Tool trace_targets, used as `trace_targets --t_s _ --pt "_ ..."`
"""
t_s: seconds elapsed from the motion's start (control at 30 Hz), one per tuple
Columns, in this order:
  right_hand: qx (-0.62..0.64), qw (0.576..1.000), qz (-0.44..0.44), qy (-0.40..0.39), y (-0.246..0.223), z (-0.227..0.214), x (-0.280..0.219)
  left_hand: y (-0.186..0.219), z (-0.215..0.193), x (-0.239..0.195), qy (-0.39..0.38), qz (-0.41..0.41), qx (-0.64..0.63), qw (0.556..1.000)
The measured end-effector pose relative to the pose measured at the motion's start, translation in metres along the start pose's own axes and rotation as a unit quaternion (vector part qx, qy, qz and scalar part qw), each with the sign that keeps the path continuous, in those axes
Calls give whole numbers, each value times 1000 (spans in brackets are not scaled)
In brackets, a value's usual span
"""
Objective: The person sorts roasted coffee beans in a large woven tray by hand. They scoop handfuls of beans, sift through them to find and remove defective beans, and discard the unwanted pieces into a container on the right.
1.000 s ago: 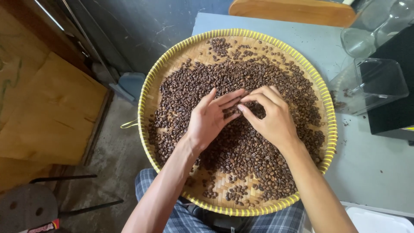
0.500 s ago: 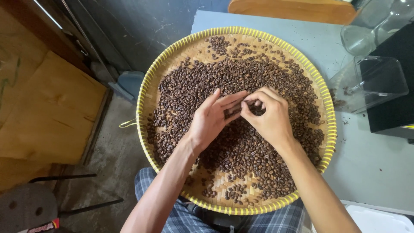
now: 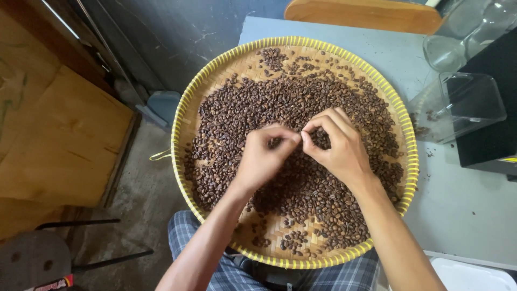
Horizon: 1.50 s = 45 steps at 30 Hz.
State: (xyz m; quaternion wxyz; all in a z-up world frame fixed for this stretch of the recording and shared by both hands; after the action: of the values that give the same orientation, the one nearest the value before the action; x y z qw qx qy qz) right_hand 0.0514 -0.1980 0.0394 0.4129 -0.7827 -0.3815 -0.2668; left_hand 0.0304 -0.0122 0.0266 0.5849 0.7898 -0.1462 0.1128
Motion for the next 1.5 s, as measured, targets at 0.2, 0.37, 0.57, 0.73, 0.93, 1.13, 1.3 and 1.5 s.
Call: trace_targets --t_s 0.2,0.37,0.57,0.73,0.93,1.13,1.3,1.5 --pt "29 1000 -1 9 -5 -2 2 -25 1 -2 19 -133 -191 972" --pt "10 999 -36 9 -13 -2 5 -12 9 -3 -23 -154 -194 968" --pt "15 998 -65 -6 -27 -1 9 -28 5 -2 -13 -155 -203 967" --pt "42 997 -59 17 -20 -2 8 -22 2 0 -2 -136 -211 968" --pt "73 994 -15 86 -12 -14 7 -11 -6 0 23 -93 -197 976" --pt "100 988 -40 108 -22 -13 9 -9 -2 -1 12 -81 -248 965" --pt "102 984 -82 117 -28 -14 6 -13 -1 -1 14 -72 -259 963" --pt "89 984 -101 116 -30 -13 5 -19 4 -1 0 -77 -255 964"
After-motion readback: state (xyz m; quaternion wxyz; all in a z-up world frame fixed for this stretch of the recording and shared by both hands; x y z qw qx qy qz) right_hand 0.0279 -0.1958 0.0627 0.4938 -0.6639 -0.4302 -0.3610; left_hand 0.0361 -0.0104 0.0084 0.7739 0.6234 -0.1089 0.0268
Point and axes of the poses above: each hand's wrist, its own x-axis towards the middle knuckle, its own z-axis out of the palm, y = z × x, the point moved 5 cm from there along x, towards the middle knuckle, and after that the axes turned 8 degrees about x, right-handed, at the moved point
